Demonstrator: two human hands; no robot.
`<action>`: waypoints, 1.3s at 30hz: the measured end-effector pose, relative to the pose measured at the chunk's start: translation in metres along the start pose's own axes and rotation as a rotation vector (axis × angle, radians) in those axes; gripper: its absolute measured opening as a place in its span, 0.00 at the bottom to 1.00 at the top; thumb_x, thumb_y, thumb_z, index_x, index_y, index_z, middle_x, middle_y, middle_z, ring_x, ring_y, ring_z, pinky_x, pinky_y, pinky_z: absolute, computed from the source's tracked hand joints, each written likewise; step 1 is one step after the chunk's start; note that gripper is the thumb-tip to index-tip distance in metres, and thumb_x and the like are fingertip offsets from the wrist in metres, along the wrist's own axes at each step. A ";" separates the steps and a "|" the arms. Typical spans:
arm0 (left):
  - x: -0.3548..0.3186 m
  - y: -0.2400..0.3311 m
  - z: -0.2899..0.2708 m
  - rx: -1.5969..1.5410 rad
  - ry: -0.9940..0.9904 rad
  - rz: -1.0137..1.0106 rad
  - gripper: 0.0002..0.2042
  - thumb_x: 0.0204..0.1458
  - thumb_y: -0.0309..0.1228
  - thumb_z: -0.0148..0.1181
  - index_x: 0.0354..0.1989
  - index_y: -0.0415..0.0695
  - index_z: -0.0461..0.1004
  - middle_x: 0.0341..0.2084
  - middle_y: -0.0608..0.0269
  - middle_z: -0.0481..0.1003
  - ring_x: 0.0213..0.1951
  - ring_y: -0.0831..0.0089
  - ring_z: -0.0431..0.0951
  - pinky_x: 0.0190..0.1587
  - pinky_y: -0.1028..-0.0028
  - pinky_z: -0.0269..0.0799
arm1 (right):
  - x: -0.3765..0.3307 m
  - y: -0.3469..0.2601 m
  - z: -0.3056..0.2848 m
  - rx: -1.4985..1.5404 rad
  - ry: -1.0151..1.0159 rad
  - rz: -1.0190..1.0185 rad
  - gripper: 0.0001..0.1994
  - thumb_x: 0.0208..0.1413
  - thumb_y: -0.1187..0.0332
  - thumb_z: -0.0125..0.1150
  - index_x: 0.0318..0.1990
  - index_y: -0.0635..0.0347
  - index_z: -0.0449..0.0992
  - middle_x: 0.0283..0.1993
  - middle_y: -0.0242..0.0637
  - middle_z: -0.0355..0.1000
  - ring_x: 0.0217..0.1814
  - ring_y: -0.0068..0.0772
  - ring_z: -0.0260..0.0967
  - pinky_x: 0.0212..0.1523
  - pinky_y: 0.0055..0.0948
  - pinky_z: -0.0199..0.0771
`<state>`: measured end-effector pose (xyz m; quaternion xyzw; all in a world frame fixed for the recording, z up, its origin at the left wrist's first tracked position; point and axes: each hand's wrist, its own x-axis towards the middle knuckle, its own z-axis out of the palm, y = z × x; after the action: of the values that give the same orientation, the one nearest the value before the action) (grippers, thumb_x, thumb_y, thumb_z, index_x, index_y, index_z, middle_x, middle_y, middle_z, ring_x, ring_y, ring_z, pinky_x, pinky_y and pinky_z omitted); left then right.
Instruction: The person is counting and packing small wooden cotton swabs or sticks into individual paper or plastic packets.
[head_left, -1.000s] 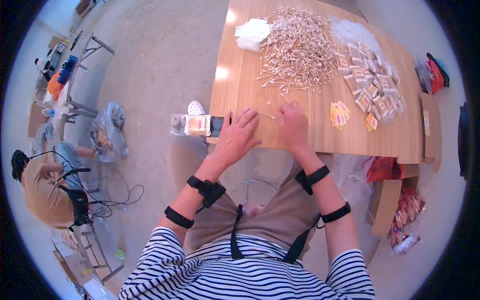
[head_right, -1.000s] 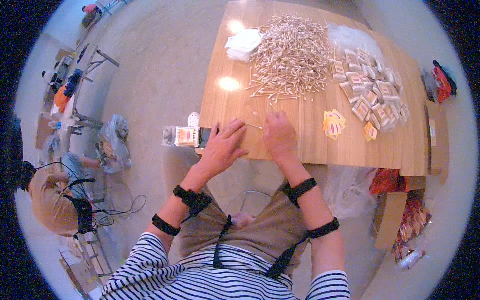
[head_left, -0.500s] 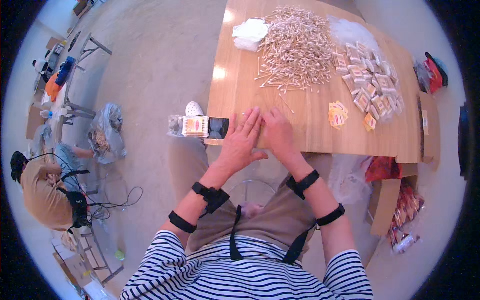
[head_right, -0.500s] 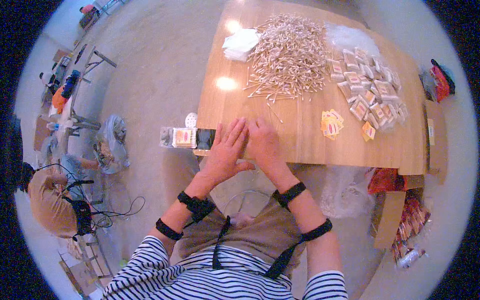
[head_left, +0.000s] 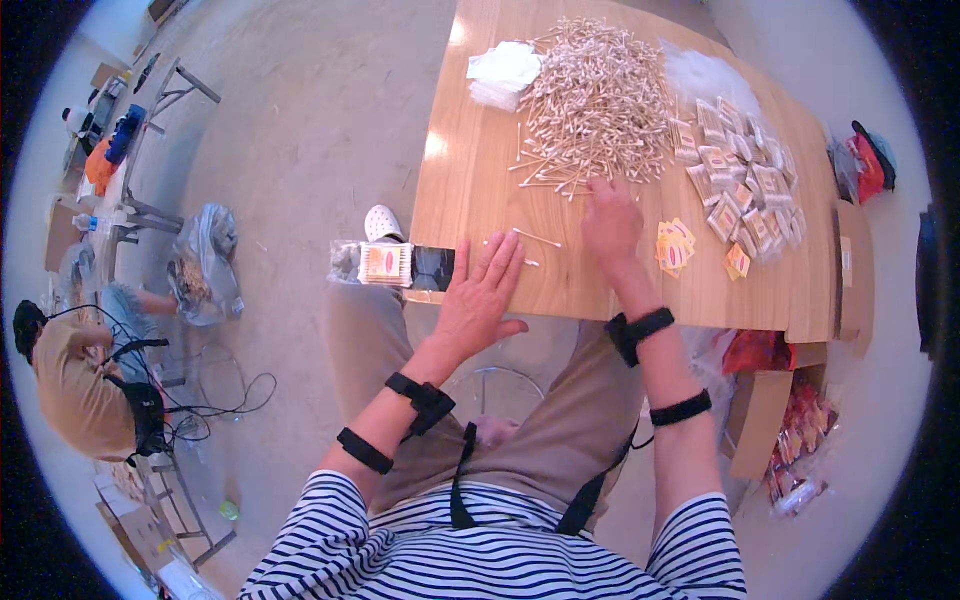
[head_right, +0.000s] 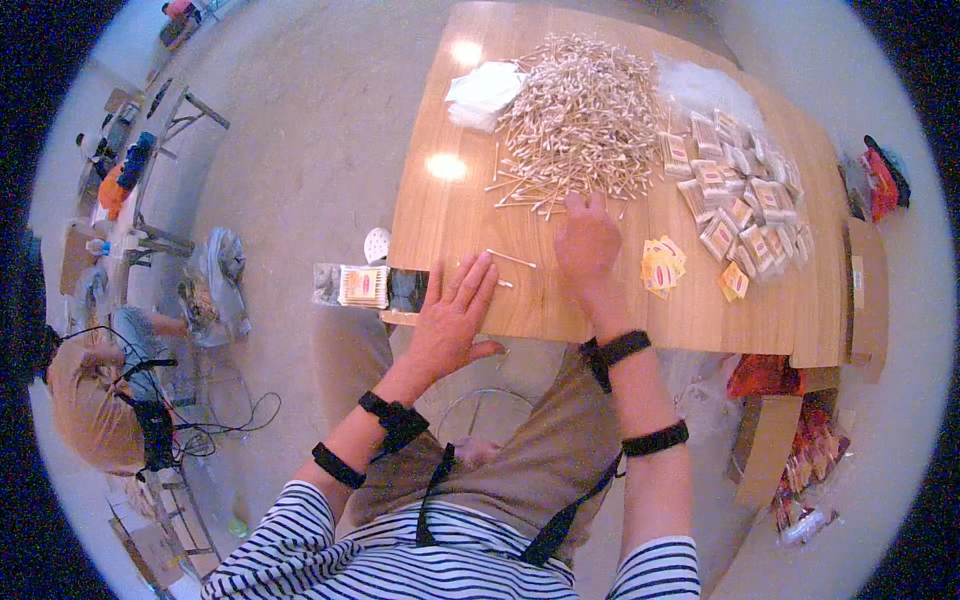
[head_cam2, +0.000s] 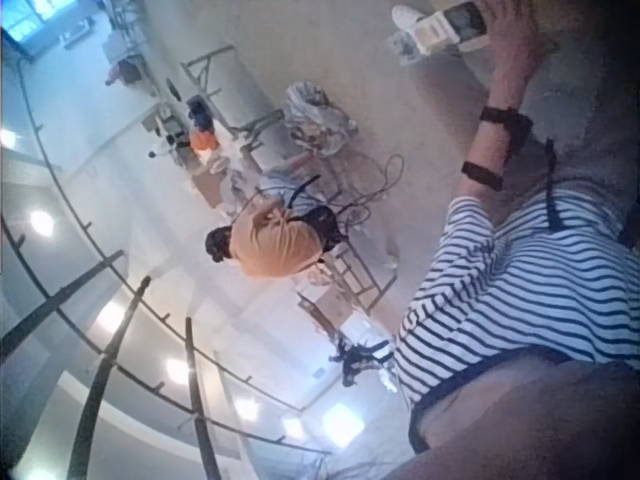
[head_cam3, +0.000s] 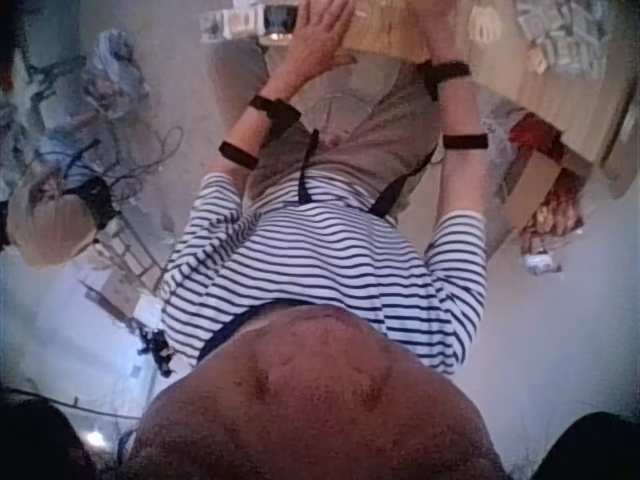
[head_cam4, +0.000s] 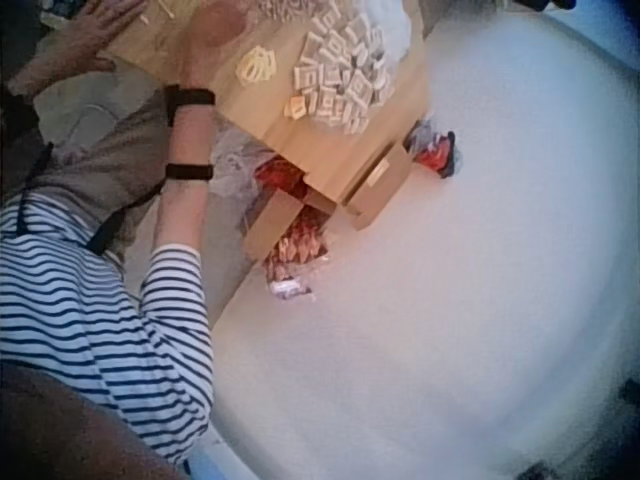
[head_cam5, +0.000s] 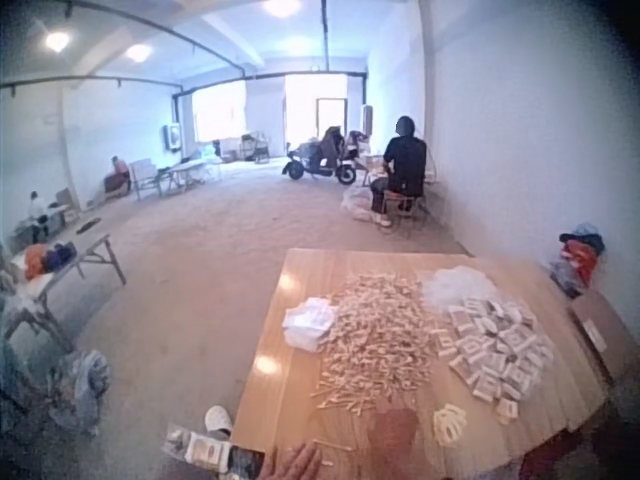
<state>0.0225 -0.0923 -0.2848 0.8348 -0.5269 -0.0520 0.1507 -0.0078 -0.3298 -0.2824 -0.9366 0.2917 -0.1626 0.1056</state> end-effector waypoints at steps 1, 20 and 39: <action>0.000 0.001 0.000 -0.015 0.009 0.003 0.59 0.29 0.51 0.76 0.71 0.37 0.51 0.73 0.53 0.48 0.74 0.57 0.46 0.73 0.46 0.35 | 0.005 0.007 0.003 -0.002 -0.001 0.003 0.10 0.51 0.76 0.56 0.41 0.57 0.76 0.43 0.47 0.70 0.41 0.55 0.74 0.40 0.47 0.77; -0.002 0.000 0.003 0.027 0.031 0.000 0.58 0.30 0.53 0.75 0.71 0.39 0.52 0.73 0.54 0.49 0.74 0.58 0.47 0.73 0.46 0.35 | -0.017 -0.014 0.018 0.212 -0.226 -0.295 0.05 0.50 0.75 0.56 0.36 0.59 0.74 0.40 0.46 0.73 0.42 0.53 0.75 0.40 0.48 0.76; 0.000 -0.001 0.005 0.054 0.032 0.003 0.57 0.32 0.55 0.73 0.70 0.38 0.53 0.72 0.53 0.50 0.74 0.58 0.46 0.73 0.46 0.35 | -0.044 -0.027 0.001 0.151 -0.018 -0.130 0.13 0.53 0.65 0.63 0.44 0.60 0.75 0.44 0.47 0.70 0.37 0.53 0.76 0.37 0.46 0.79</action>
<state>0.0217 -0.0931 -0.2898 0.8386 -0.5267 -0.0241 0.1367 -0.0280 -0.2819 -0.2862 -0.9444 0.2162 -0.1823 0.1677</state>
